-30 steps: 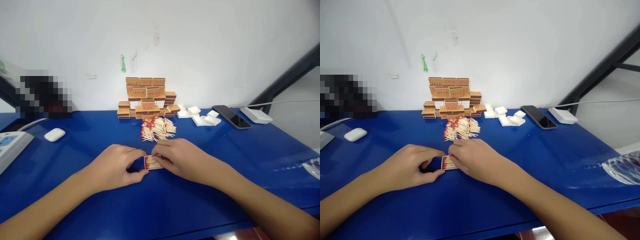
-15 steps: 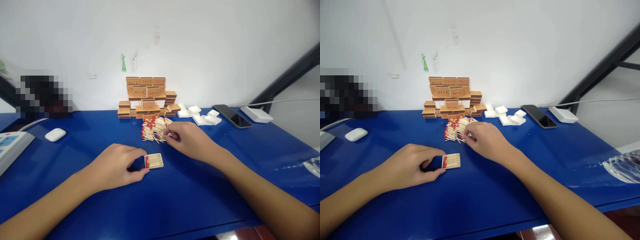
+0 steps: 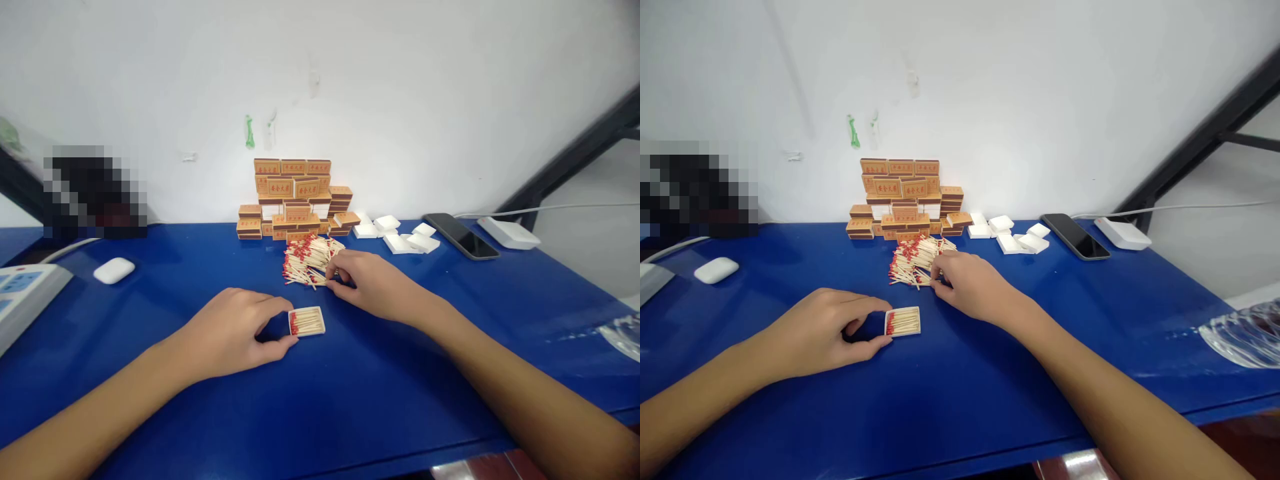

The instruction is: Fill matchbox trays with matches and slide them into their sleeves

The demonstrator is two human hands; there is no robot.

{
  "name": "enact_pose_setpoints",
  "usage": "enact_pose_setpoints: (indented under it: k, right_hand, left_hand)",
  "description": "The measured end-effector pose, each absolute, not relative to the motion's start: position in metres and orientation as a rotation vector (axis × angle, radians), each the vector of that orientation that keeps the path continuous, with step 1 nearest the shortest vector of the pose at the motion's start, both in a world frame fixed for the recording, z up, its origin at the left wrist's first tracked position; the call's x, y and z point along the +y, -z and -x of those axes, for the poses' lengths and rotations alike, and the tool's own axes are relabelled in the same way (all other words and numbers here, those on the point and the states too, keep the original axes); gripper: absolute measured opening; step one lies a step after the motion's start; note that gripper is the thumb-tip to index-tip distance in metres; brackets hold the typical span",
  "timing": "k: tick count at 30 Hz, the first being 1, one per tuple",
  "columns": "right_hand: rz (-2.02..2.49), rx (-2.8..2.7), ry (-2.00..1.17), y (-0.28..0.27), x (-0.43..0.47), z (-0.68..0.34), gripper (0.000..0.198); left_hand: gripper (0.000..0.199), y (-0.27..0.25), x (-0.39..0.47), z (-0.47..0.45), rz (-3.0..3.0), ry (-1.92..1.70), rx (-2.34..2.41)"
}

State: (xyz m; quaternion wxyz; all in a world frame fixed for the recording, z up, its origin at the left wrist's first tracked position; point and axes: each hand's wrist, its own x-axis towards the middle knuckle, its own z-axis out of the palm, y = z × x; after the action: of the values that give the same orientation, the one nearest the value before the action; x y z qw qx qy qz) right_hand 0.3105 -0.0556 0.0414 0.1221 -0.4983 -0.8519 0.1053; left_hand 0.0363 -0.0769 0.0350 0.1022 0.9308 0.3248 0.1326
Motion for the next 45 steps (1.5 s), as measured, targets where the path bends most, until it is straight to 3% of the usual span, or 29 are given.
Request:
enact_pose_setpoints:
  k: [8, 20, 28, 45]
  right_hand:
    - [1.517, -2.496, -0.509, -0.045, -0.056, -0.317, 0.014]
    - [1.506, -2.529, -0.53, -0.058, -0.056, -0.33, 0.021]
    - [1.205, -2.515, -0.708, -0.063, -0.077, -0.304, 0.016]
    - [1.125, -2.578, -0.59, -0.05, -0.087, -0.291, 0.004]
  left_hand:
    - [0.028, -0.035, -0.076, -0.035, -2.753, -0.378, 0.975]
    - [0.029, -0.035, -0.075, -0.036, -2.757, -0.386, 0.963]
    - [0.028, -0.034, -0.075, -0.037, -2.735, -0.399, 0.979]
    - [0.026, -0.031, -0.076, -0.035, -2.703, -0.428, 0.988]
